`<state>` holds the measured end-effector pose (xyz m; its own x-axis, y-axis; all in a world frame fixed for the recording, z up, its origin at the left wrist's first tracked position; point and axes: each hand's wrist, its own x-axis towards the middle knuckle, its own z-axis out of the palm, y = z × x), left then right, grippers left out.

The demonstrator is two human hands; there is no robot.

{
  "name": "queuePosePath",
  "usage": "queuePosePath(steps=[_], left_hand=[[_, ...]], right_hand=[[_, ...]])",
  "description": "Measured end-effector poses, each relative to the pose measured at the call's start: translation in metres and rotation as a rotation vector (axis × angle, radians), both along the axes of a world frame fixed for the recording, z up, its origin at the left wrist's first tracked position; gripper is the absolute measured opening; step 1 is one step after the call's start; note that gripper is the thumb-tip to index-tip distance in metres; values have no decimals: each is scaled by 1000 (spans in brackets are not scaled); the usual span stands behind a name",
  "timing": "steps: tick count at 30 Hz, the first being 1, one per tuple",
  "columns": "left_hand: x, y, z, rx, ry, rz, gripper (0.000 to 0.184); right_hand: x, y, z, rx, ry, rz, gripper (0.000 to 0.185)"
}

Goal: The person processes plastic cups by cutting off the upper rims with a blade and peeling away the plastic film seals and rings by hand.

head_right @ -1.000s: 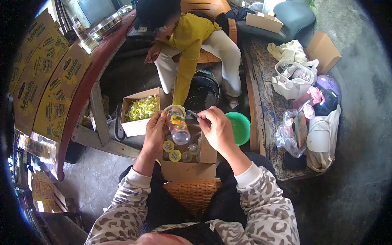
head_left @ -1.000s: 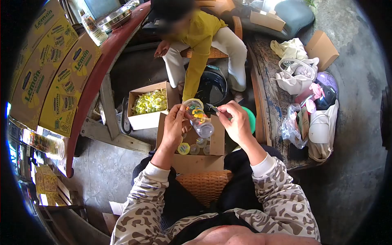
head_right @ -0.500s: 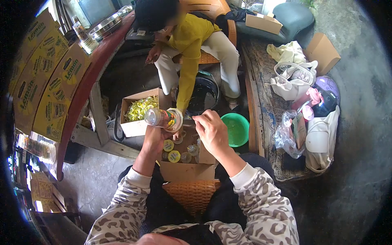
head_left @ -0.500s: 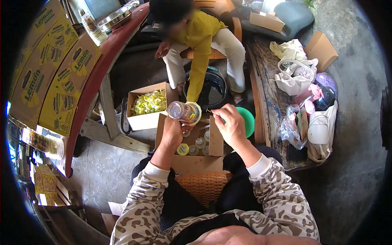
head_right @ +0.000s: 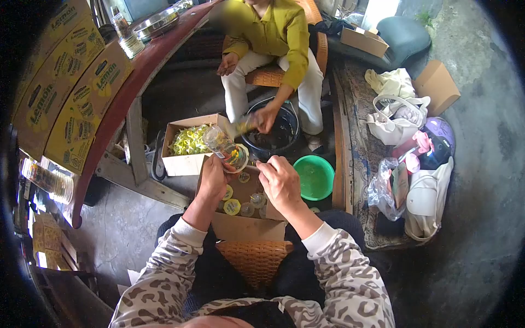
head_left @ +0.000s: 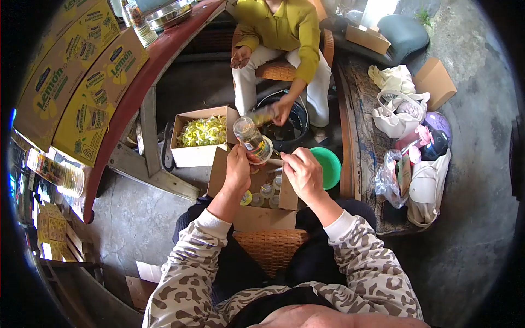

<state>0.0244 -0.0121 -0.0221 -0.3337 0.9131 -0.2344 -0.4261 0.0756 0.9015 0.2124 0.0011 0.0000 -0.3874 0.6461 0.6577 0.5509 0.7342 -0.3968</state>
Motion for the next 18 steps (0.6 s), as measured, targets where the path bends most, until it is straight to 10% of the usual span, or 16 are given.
queuePosePath(steps=[18], left_hand=[[29, 6, -25, -15, 59, -11, 32]], right_hand=[[-18, 14, -36, -98, -5, -171, 16]])
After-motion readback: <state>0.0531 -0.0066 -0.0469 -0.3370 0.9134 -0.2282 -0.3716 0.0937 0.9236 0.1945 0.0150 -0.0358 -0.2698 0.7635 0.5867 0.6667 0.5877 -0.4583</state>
